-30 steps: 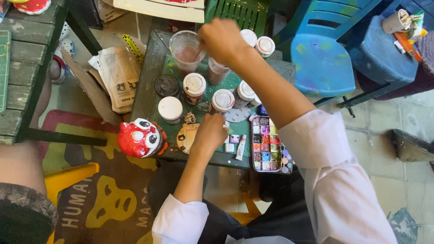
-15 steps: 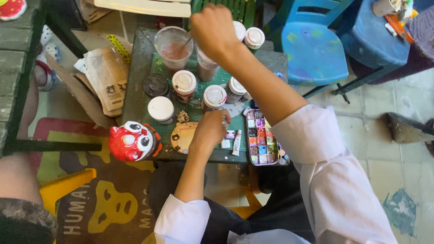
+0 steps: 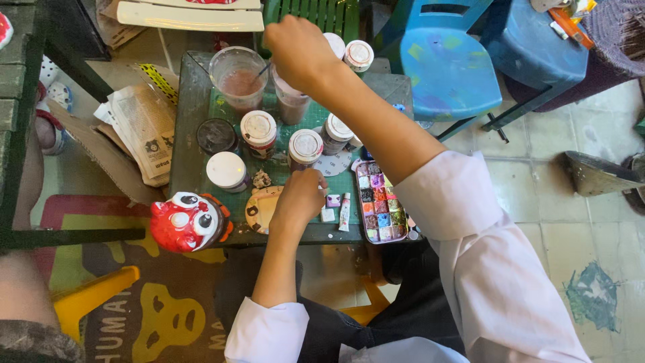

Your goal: The person sits at a low table painting a ceramic dragon figurine with a paintbrush. They dip the brush in a water cup, mix colors from a paint palette, open paint jars, stir paint into water, and brush paint onto the figurine's face and body.

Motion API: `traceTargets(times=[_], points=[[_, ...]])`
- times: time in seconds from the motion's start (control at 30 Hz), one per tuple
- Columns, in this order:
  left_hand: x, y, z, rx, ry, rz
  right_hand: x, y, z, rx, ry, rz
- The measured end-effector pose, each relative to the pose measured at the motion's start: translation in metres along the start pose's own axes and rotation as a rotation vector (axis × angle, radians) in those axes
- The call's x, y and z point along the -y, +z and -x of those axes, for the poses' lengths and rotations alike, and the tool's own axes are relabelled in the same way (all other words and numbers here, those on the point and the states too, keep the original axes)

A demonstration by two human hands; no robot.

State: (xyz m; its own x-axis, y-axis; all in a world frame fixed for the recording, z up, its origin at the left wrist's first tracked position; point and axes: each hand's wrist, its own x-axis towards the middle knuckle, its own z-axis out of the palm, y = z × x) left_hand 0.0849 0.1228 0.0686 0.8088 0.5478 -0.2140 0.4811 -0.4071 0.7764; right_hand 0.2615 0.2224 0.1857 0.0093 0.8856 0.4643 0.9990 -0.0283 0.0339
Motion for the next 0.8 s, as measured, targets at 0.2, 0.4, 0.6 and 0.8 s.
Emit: traceTargets(times=[0.2, 0.4, 0.6, 0.8], points=[[-0.007, -0.006, 0.003, 0.015, 0.004, 0.010, 0.005, -0.009, 0.008, 0.350, -0.068, -0.352], [-0.002, -0.004, 0.009, 0.009, 0.029, -0.018, 0.021, -0.015, 0.007, 0.284, -0.007, 0.053], [0.005, 0.012, 0.005, 0.001, 0.182, -0.005, 0.021, -0.019, 0.008, 0.386, -0.017, 0.003], [0.003, 0.015, 0.004, 0.038, 0.172, -0.014, 0.014, -0.018, 0.002, 0.234, 0.089, 0.057]])
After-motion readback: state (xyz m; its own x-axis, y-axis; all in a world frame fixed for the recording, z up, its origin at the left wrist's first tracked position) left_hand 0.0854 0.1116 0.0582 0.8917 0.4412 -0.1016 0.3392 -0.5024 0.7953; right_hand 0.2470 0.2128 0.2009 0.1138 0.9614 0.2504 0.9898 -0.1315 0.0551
